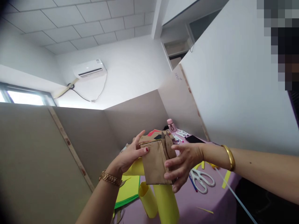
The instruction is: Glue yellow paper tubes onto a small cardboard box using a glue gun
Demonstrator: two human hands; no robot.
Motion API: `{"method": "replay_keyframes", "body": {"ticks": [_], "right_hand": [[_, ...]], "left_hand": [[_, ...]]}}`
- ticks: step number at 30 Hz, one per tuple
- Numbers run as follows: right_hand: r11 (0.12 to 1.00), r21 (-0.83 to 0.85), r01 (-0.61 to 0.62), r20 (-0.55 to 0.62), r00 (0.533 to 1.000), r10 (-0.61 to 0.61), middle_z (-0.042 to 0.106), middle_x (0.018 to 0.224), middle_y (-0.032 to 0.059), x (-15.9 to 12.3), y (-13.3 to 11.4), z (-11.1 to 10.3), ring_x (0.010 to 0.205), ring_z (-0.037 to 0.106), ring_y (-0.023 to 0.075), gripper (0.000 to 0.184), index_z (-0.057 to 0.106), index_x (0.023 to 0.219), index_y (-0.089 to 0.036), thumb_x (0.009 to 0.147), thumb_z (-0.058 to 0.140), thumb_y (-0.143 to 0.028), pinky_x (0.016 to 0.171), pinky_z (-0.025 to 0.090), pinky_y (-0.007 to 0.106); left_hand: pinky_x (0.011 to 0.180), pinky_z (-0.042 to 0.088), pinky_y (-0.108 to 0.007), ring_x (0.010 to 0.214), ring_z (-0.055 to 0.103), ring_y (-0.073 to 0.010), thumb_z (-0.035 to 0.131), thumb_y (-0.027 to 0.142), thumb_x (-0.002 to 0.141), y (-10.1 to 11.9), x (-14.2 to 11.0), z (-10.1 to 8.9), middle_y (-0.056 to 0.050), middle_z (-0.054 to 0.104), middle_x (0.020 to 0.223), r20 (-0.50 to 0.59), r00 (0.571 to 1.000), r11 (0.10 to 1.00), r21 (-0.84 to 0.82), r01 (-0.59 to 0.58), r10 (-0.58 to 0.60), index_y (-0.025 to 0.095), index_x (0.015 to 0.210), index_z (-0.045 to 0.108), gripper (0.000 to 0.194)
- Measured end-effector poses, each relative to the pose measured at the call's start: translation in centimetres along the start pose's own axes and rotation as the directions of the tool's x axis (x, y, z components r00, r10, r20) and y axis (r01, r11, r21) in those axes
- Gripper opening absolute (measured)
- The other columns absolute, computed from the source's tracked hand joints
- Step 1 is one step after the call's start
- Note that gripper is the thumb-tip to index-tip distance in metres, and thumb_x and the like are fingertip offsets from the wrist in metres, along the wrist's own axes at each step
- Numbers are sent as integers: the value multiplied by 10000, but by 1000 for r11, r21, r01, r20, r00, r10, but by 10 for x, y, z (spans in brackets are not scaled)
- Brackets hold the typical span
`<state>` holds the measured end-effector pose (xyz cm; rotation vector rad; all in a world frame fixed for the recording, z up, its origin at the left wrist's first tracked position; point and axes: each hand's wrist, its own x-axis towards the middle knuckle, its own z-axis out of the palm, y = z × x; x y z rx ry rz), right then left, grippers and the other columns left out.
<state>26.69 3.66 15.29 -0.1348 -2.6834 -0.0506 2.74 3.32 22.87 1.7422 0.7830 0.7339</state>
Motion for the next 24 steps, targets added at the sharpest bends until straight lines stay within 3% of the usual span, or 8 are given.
{"method": "replay_keyframes", "body": {"ticks": [3,7,13,16,17,19,22,24], "right_hand": [[934,192,-300,90,953,288,739,878,-164,-5,-2,-2,862,716,255,354,674,770,-574,575,848,-335,1006,400,603],[890,205,-407,277,896,346,731,925,-149,-13,0,0,972,686,276,285,687,775,-543,609,813,-348,1069,293,605],[915,149,-376,100,926,364,740,880,-133,-35,21,14,911,702,264,276,690,741,-508,572,845,-355,1063,312,614],[937,-38,-348,-224,917,331,702,1081,-115,-53,25,24,1105,616,284,318,672,904,-520,702,764,-292,1098,171,660],[922,-91,-375,-391,865,314,640,1217,-94,-56,22,27,1205,539,292,418,623,1054,-520,748,722,-253,1106,122,665],[871,-51,-488,-633,691,349,371,1487,-4,-55,13,32,1371,305,311,730,333,1387,-442,778,697,-268,1118,102,649],[770,337,-542,-617,491,615,117,1568,112,-39,-1,39,1422,135,320,1127,-71,1473,-331,712,750,-466,1108,184,623],[721,540,-435,-536,483,692,121,1560,143,-25,-6,45,1423,132,319,1254,-136,1456,-335,630,784,-546,1104,181,619]], "left_hand": [[1062,347,-459,1203,538,-258,738,337,723,-9,5,0,-146,566,1319,78,997,997,-70,29,-24,240,1471,64,1012],[1079,306,-507,1237,507,-283,760,352,686,-10,12,2,-131,545,1349,246,965,992,-68,107,-87,267,1472,114,1021],[1034,372,-452,1214,520,-284,757,342,688,-8,19,2,-132,528,1357,190,982,993,-114,39,-17,234,1437,216,931],[1001,409,-431,1190,529,-282,761,358,679,-11,18,-3,-133,512,1351,5,999,999,-7,-48,48,249,1451,141,996],[997,413,-422,1195,520,-283,761,361,678,-12,17,-4,-139,488,1364,-58,994,995,58,-86,89,251,1455,116,1016],[994,415,-409,1206,500,-290,768,363,667,-15,13,-6,-156,438,1386,-126,975,971,181,-158,182,247,1459,93,1047],[1006,403,-393,1222,480,-292,791,359,634,-18,7,-4,-158,412,1386,-123,962,936,292,-199,242,251,1459,86,1090],[1014,397,-381,1235,468,-284,806,346,613,-19,4,0,-144,413,1384,-86,965,927,312,-208,246,264,1458,84,1114]]}}
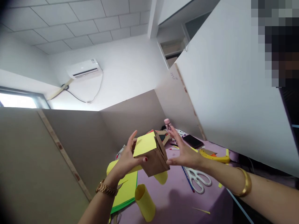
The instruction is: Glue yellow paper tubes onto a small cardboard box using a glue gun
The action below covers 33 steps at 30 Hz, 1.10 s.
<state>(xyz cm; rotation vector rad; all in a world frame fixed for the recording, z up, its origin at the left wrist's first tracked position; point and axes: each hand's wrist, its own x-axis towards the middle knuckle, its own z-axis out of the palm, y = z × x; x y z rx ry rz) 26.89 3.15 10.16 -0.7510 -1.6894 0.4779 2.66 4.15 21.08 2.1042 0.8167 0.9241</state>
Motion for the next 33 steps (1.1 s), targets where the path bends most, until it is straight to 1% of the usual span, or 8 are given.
{"method": "replay_keyframes", "body": {"ticks": [8,12,15,17,18,21,24,33], "right_hand": [[954,283,-98,3,995,101,227,1504,146,-2,-7,46,1363,305,306,1261,-131,1442,-363,614,815,-461,1105,226,578],[935,312,-171,-73,976,203,219,1499,131,-13,4,51,1326,355,323,1179,-72,1448,-373,645,787,-450,1080,286,578],[909,354,-218,-99,958,269,186,1518,107,-26,19,49,1342,329,329,1160,-48,1448,-385,644,784,-461,1084,293,562],[905,360,-227,-91,957,276,181,1524,94,-35,27,48,1365,293,325,1171,-54,1450,-390,641,790,-454,1099,270,550],[906,355,-232,-84,957,278,186,1523,92,-39,30,49,1369,287,324,1180,-61,1450,-389,639,793,-452,1101,266,546],[911,327,-249,-59,957,283,214,1511,102,-47,36,53,1370,291,324,1196,-74,1453,-376,634,794,-460,1100,267,542],[922,299,-247,-36,962,270,221,1507,101,-51,37,59,1378,275,325,1198,-65,1453,-377,623,795,-475,1111,227,551],[900,321,-295,-2,950,312,245,1493,120,-53,36,60,1364,296,331,1206,-49,1452,-372,607,806,-465,1109,222,564]], "left_hand": [[1053,353,-446,1288,417,-311,820,314,592,5,-6,6,-149,382,1427,70,997,1000,-18,-21,22,286,1463,101,1129],[1125,211,-441,1395,233,-300,775,365,655,4,-30,6,-95,250,1527,-157,977,977,177,-117,146,329,1459,146,1021],[1099,266,-400,1334,342,-238,601,358,824,-20,-68,15,-77,355,1450,-494,818,955,152,-254,296,333,1405,239,685],[1035,346,-382,1240,436,-227,538,377,857,-55,-97,27,-101,428,1337,-713,680,979,52,-196,174,293,1329,299,536],[1029,349,-377,1238,428,-235,548,403,841,-76,-110,34,-120,416,1323,-753,654,992,-6,-126,78,259,1272,330,504],[1092,272,-404,1344,301,-289,613,459,754,-138,-138,59,-190,313,1401,-658,705,963,-216,160,-265,192,1252,280,656],[1138,182,-384,1405,198,-291,714,417,652,-175,-142,78,-214,214,1481,-517,752,908,-316,277,-409,159,1348,178,915],[943,442,-351,1157,537,-268,784,323,595,-177,-121,73,-186,480,1327,-306,875,871,-439,221,-376,209,1347,166,980]]}}
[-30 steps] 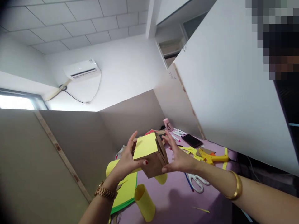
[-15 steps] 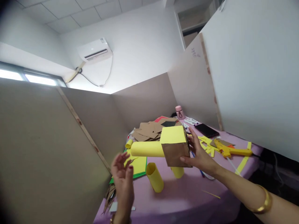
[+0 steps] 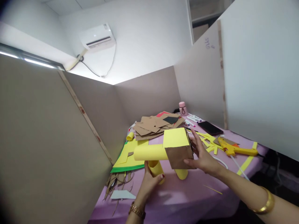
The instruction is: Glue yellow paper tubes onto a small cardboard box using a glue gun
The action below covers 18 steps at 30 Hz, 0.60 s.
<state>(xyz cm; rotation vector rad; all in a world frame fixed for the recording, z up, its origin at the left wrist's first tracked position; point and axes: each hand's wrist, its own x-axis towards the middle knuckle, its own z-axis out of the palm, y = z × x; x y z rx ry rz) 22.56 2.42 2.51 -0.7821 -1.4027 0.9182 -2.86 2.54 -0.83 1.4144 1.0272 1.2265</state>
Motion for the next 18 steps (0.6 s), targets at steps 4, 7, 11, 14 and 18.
{"method": "replay_keyframes", "body": {"ticks": [4,7,11,14,18], "right_hand": [[1000,-5,-8,7,1000,8,278,1470,135,1,1,-1,1369,289,331,1194,-30,1454,-347,606,800,-482,1109,235,554],[999,-38,-33,18,999,33,285,1458,154,0,3,-2,1391,236,333,1227,-31,1457,-316,579,802,-519,1125,185,554],[998,-58,-12,16,1000,13,275,1473,144,-2,4,-3,1399,220,327,1209,-17,1455,-327,582,795,-531,1126,189,553],[997,-74,-4,18,1000,6,220,1509,129,-2,2,-3,1406,201,324,1209,-19,1455,-338,583,795,-535,1129,195,545],[999,-34,-27,14,1000,27,192,1521,132,-2,1,0,1407,195,323,1231,-48,1456,-327,590,809,-499,1141,173,526]], "left_hand": [[908,456,-333,1093,561,-251,719,242,635,-1,7,-11,-151,552,1227,9,1000,1000,10,14,-14,185,1208,345,687],[884,462,-341,1032,579,-253,670,188,650,-1,9,-14,-124,614,1113,-5,1000,998,49,30,-30,172,1092,458,491],[886,454,-336,1013,576,-242,612,128,650,0,11,-15,-113,618,1092,-34,999,997,79,16,-13,166,1088,478,460],[872,452,-332,998,571,-236,578,113,640,-1,13,-15,-100,613,1072,-74,997,995,97,-2,9,172,1074,477,449],[863,441,-326,974,567,-220,534,115,616,-8,14,-14,-91,600,1084,-144,989,993,113,-22,39,174,1123,440,519]]}}
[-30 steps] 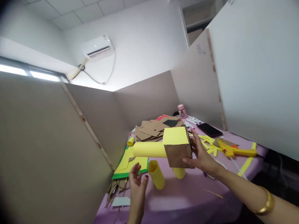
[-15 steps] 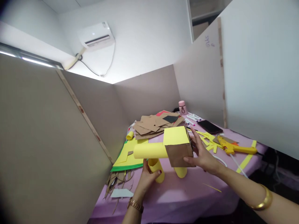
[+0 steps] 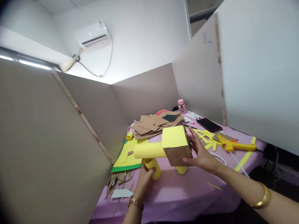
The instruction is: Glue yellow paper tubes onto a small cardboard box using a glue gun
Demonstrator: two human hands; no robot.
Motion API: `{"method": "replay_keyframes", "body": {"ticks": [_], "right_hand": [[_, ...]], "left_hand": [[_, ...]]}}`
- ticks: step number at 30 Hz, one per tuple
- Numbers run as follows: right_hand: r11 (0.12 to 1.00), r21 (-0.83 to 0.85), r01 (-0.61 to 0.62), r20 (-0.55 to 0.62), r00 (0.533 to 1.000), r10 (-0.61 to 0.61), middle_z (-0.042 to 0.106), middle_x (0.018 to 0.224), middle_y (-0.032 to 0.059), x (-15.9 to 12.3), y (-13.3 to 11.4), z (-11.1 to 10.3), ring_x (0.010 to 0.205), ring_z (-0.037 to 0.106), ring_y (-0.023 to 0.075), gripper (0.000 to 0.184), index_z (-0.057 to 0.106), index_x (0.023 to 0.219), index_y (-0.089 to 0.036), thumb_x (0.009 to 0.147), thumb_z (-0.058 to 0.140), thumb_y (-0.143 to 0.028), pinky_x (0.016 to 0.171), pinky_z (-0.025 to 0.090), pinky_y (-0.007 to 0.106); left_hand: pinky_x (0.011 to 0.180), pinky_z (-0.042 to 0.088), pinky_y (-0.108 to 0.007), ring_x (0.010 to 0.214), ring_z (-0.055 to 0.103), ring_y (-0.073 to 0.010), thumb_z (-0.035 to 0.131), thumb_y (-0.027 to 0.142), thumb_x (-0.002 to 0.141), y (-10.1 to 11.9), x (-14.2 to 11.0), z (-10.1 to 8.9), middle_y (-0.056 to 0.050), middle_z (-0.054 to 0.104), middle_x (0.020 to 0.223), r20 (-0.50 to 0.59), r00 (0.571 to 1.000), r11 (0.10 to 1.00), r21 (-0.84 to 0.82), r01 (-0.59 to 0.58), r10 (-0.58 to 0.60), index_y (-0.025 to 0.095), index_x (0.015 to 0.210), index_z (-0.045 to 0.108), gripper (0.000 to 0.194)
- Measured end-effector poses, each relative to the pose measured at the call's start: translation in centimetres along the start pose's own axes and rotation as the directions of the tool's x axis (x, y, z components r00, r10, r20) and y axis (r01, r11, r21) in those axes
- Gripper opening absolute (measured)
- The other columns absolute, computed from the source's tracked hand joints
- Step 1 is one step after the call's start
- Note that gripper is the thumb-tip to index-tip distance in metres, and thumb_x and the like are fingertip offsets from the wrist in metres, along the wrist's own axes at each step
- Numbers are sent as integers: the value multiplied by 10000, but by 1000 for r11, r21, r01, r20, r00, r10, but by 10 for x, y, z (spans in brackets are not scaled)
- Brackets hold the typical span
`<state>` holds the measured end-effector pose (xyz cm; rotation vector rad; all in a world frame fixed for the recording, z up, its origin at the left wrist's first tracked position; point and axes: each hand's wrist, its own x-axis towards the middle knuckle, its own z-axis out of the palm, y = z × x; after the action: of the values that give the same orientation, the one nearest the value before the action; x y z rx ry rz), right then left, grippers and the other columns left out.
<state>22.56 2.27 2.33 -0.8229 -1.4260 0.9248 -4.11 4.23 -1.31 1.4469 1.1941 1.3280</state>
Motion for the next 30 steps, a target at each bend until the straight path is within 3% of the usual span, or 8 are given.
{"method": "replay_keyframes", "body": {"ticks": [5,14,22,30], "right_hand": [[1000,13,-8,33,999,7,124,1542,129,0,3,3,1424,113,309,1263,-54,1460,-300,571,828,-466,1154,103,520],[999,27,24,31,999,-25,115,1542,121,3,6,-2,1420,122,310,1225,-38,1464,-313,601,826,-400,1152,105,528],[999,25,38,97,995,-40,209,1511,115,6,12,-11,1431,88,293,1182,-51,1465,-336,653,805,-401,1149,134,522],[999,37,38,104,994,-42,-85,1580,45,8,19,-16,1438,19,280,1255,-110,1458,-363,617,814,-486,1149,110,523]], "left_hand": [[914,415,-352,1004,558,-217,553,140,647,-8,0,3,-99,589,1124,-37,999,999,17,-32,32,190,1154,424,526],[935,405,-356,1056,547,-230,606,232,711,-10,-1,5,-136,564,1192,-82,994,996,61,-61,66,178,1227,377,567],[921,426,-366,1095,531,-248,626,267,698,-13,-2,5,-151,535,1209,-63,996,997,57,-55,59,186,1290,308,677],[922,421,-355,1073,530,-235,624,268,711,-17,-6,5,-138,531,1198,-30,998,997,60,-51,53,187,1259,341,622]]}}
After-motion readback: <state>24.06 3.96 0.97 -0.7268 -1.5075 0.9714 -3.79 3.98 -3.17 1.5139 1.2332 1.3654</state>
